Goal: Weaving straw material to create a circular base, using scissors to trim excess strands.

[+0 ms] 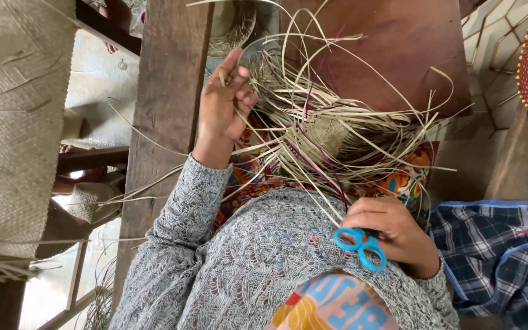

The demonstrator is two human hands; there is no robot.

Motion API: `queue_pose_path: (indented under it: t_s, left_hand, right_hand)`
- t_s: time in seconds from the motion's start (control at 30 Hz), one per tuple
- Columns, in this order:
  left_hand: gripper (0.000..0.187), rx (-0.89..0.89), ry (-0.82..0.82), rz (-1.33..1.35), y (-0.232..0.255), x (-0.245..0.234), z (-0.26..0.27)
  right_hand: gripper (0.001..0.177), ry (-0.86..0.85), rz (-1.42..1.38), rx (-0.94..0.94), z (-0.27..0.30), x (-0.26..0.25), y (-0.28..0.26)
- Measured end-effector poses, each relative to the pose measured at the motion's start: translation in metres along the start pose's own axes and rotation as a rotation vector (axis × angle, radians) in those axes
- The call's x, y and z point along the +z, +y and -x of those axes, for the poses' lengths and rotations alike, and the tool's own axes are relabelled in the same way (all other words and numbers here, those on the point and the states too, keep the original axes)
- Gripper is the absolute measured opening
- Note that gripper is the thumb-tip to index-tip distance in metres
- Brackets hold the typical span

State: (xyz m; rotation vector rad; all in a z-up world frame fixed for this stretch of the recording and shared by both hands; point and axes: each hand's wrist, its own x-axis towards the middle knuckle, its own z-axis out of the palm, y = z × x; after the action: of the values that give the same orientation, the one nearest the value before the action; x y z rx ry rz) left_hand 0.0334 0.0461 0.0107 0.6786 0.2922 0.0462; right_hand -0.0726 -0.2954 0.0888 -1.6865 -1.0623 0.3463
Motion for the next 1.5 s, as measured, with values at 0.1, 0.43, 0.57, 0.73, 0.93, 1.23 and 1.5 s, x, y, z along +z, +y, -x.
queue_pose_path:
  t_s: [0.1, 0.43, 0.57, 0.73, 0.93, 1.23, 1.5]
  left_hand:
    - [0.046, 0.012, 0.045, -0.057, 0.008, 0.006, 0.003]
    - [0.024, -0.204, -0.153, -0.429, -0.034, 0.039, 0.038]
    - [0.018, -0.324, -0.356, -0.43, -0.068, 0.051, 0.06]
    - [0.021, -0.351, -0.388, -0.445, -0.066, 0.078, 0.077]
    - [0.026, -0.508, -0.398, -0.313, -0.081, 0.085, 0.082]
    - [0.019, -0.152, -0.361, -0.607, -0.07, 0.084, 0.081]
    - [0.019, -0.064, -0.522, -0.807, -0.076, 0.082, 0.099]
  right_hand:
    - [0.038, -0.031, -0.019, 0.09, 0.002, -0.004, -0.001]
    - [0.022, 0.565, 0.469, 0.192, -0.002, -0.007, 0.025]
    - [0.021, 0.542, 0.865, -0.11, -0.032, -0.012, 0.035]
    - [0.033, 0.702, 0.552, -0.204, -0.023, 0.005, 0.053]
    - [0.038, 0.582, 0.229, -0.192, -0.024, 0.019, 0.051]
    - [0.011, 0.705, 0.522, -0.01, 0.012, 0.011, 0.028]
    - [0.067, 0.464, 0.593, 0.164, 0.023, 0.032, 0.023]
